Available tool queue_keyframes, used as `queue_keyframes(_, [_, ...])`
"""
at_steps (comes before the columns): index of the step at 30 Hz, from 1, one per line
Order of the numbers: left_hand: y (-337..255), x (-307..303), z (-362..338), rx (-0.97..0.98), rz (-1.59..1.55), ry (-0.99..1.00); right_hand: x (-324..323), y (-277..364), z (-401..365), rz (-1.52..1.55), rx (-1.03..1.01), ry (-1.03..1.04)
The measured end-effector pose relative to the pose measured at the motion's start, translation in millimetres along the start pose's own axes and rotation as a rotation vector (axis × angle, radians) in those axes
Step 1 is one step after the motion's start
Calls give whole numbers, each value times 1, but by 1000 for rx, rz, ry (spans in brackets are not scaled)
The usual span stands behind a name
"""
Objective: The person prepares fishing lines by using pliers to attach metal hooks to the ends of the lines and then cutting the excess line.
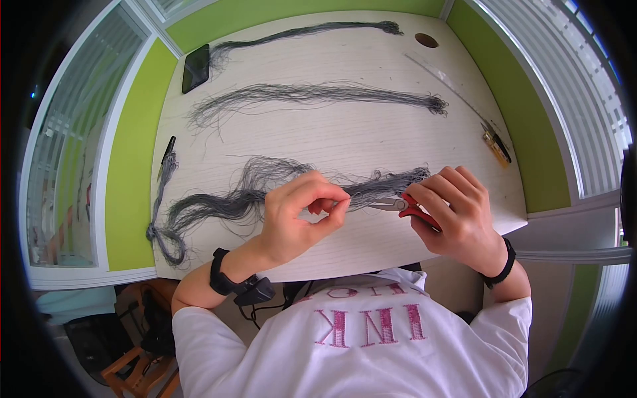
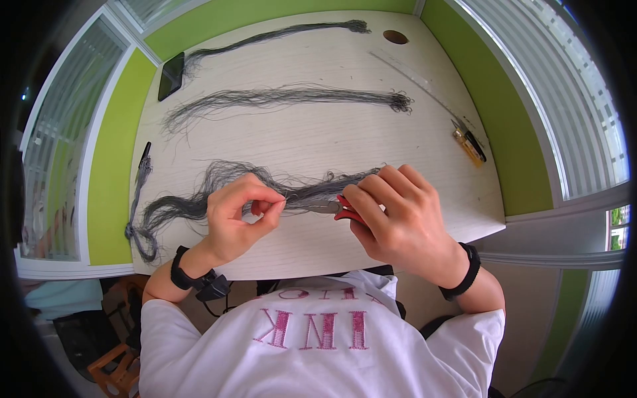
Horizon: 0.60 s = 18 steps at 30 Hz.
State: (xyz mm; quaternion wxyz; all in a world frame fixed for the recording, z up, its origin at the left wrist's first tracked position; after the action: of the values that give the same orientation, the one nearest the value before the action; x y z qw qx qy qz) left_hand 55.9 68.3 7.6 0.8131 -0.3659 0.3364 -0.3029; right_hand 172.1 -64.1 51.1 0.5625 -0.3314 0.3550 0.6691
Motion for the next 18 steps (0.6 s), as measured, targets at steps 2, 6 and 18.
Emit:
queue_keyframes(2, [-3,0,0,29,18,-4,3,0,-2,6,13,-15])
queue_keyframes(6, [-6,0,0,85,63,-15,7,1,-2,9,30,-39])
queue_keyframes(18, [-10,-1,-1,145,112,-17,11,7,5,-31,-4,-32])
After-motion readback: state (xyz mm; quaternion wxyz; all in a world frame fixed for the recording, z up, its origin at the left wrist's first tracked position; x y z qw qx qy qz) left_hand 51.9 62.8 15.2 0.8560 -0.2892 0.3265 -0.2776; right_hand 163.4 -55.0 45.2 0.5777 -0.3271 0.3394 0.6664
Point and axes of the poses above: each hand's wrist, its own z-axis towards the middle knuckle, its own x-axis out of the palm, y = z × x, the point moved 8 cm from there along z, towards the middle knuckle, and after that the axes turned 4 degrees about -z, right-handed, at the moved point
